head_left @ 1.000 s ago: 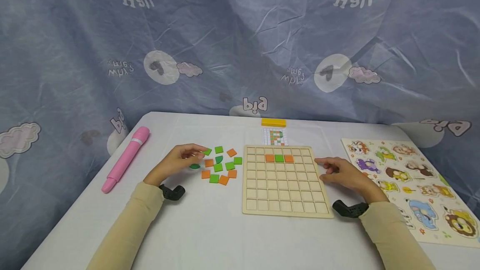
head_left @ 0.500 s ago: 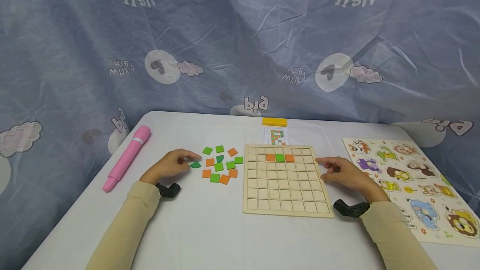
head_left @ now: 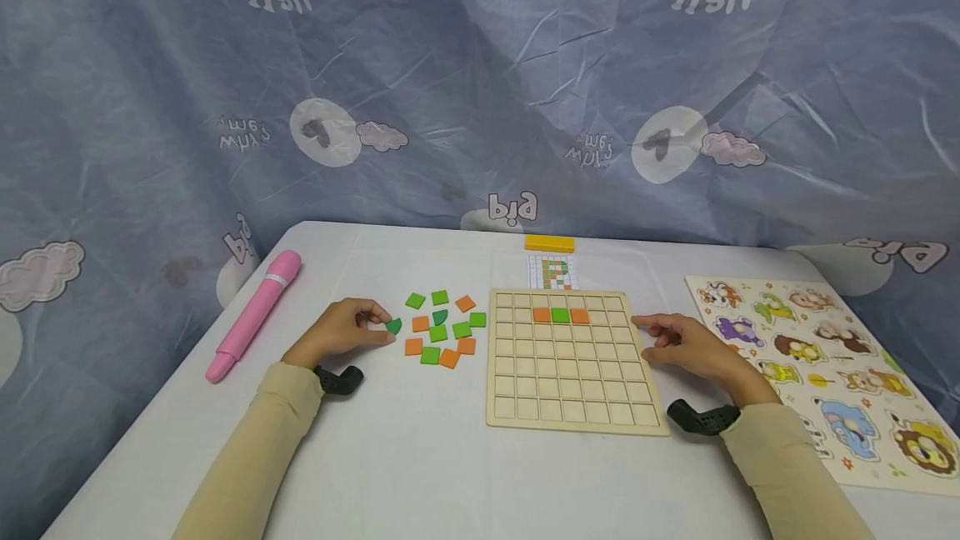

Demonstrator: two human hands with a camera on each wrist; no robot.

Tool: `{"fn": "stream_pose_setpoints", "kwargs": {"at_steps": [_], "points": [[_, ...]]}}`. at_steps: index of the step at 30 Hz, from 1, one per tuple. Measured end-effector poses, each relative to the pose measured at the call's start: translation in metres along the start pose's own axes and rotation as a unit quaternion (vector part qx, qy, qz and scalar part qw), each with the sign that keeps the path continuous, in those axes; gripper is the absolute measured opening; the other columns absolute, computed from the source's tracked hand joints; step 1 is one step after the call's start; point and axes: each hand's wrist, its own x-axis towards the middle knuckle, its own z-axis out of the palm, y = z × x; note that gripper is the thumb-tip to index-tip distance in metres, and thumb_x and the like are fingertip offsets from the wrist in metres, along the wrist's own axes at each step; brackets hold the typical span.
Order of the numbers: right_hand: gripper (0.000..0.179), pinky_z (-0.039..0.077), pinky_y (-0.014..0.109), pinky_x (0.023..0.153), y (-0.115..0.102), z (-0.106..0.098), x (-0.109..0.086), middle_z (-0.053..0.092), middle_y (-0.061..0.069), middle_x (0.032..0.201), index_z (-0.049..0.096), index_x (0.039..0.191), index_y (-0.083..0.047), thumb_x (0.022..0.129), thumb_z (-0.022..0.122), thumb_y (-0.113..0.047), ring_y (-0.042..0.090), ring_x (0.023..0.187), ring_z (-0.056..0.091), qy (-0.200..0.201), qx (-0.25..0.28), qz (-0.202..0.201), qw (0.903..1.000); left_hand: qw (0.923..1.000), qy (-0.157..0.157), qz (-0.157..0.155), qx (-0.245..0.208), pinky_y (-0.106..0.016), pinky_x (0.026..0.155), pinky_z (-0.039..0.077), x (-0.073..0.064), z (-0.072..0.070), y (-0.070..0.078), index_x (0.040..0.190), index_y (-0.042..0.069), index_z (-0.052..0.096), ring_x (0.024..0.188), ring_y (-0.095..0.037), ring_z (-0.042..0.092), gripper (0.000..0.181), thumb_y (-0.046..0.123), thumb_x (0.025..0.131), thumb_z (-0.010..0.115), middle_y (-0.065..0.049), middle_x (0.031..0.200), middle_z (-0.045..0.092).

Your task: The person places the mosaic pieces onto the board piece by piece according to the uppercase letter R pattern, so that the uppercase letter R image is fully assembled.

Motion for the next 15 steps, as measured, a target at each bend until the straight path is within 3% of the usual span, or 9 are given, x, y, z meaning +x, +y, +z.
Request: {"fn": "stream_pose_setpoints", "kwargs": {"at_steps": [4, 7, 13, 15], "points": [[0.06, 0.043, 0.025, 0.08, -0.0007, 0.0001, -0.0005, 0.058, 0.019, 0.119, 0.056, 0.147, 0.013, 0.095, 0.08, -0.003, 0.018, 0.096, 0.049, 0.0, 0.003, 0.0, 1.0, 0.9999, 0.006, -0.002, 0.015, -0.035, 0.078, 0.045, -0.0007, 0.0014, 0.0016, 0.098, 0.009, 0.075, 0.083, -0.019, 0.053, 0.032, 0.028, 0.082, 0.095, -0.001, 0.092, 0.067], [0.059, 0.043, 0.025, 0.08, -0.0014, 0.0003, -0.0008, 0.058, 0.018, 0.118, 0.056, 0.147, 0.014, 0.094, 0.079, -0.002, 0.018, 0.096, 0.049, 0.0, 0.004, -0.002, 1.0, 0.9997, 0.001, 0.011, 0.021, -0.036, 0.08, 0.045, -0.0012, 0.0015, 0.0023, 0.098, 0.01, 0.073, 0.085, -0.019, 0.053, 0.033, 0.028, 0.082, 0.095, -0.001, 0.092, 0.065], [0.059, 0.043, 0.025, 0.08, -0.0017, 0.0003, -0.0011, 0.057, 0.018, 0.116, 0.056, 0.146, 0.015, 0.094, 0.079, -0.001, 0.018, 0.095, 0.049, -0.001, 0.009, -0.008, 0.9999, 0.9984, -0.017, 0.047, 0.028, -0.035, 0.077, 0.044, -0.002, 0.0016, 0.0019, 0.132, 0.01, 0.071, 0.081, -0.018, 0.052, 0.046, 0.012, 0.086, 0.08, -0.002, 0.098, 0.063], [0.059, 0.043, 0.025, 0.08, -0.0015, 0.0002, -0.001, 0.057, 0.018, 0.116, 0.056, 0.146, 0.015, 0.094, 0.079, -0.001, 0.018, 0.095, 0.049, -0.002, 0.011, -0.008, 0.9999, 0.9977, -0.021, 0.054, 0.035, -0.035, 0.076, 0.044, -0.0019, 0.0014, 0.0015, 0.136, 0.011, 0.072, 0.08, -0.017, 0.052, 0.049, 0.009, 0.087, 0.076, -0.001, 0.099, 0.063]]}}
